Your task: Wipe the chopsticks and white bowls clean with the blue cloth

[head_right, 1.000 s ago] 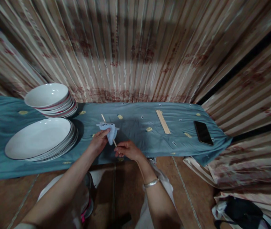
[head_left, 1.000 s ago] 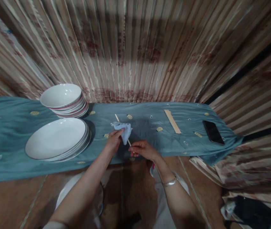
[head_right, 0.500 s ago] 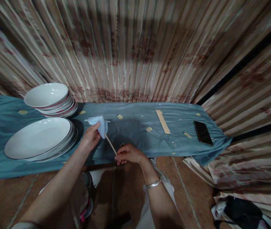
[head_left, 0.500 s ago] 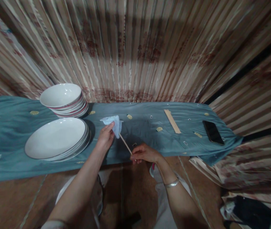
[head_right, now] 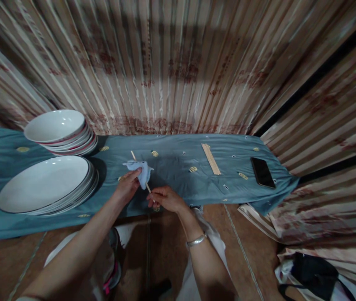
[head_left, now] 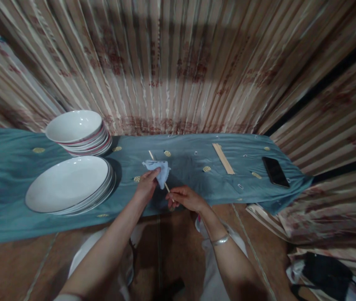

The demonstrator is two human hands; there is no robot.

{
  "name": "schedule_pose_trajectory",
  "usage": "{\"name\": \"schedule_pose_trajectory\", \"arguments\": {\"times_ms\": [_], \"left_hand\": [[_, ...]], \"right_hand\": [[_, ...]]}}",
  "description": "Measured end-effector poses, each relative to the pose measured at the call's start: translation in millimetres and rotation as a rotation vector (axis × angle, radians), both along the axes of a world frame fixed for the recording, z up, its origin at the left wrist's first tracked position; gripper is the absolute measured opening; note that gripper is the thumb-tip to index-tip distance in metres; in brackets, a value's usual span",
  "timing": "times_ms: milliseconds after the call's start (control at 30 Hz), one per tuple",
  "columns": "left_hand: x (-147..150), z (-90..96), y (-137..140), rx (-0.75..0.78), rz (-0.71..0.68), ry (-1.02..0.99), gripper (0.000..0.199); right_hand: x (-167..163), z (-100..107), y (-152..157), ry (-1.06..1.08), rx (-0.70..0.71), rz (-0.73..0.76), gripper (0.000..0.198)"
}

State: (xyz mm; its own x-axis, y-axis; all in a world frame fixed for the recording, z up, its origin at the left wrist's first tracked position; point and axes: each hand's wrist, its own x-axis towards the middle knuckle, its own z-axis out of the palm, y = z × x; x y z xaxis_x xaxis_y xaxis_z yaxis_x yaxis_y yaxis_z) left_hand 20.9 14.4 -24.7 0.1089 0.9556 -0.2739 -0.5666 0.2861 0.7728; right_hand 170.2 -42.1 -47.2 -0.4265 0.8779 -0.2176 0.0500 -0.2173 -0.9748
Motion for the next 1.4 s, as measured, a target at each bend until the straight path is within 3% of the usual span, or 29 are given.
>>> {"name": "schedule_pose_trajectory", "arguments": {"times_ms": [433, 633, 833, 1033, 1167, 1267, 1400], "left_hand": [[16, -23.4, -12, 0.082, -0.146, 0.183, 0.031], [20, -31.6, -13, 0.110, -0.150, 0.274, 0.028], [24, -34.7, -11, 0.142, -0.134, 0.294, 0.026], [24, -28.3, -13, 0.180, -0.150, 0.381, 0.024], [22, -28.9, -14, 0.226, -0.163, 0.419, 0.022], [22, -32.9, -13, 0.211, -0.150, 0.397, 0.021], [22, -38.7, -11, 0.170, -0.130, 0.408, 0.024]], "right_hand": [[4, 0, 5, -0.009, 0.060, -0.280, 0.039], [9, -3, 6, -0.081, 0.128, -0.320, 0.030], [28, -8, 7, -0.179, 0.213, -0.442, 0.035], [68, -10, 3, -0.449, 0.290, -0.693, 0.032], [98, 5, 3, -0.838, 0.324, -0.848, 0.025], [120, 24, 10, -1.148, 0.247, -0.892, 0.025], [150, 40, 22, -1.387, 0.200, -0.851, 0.030]]}}
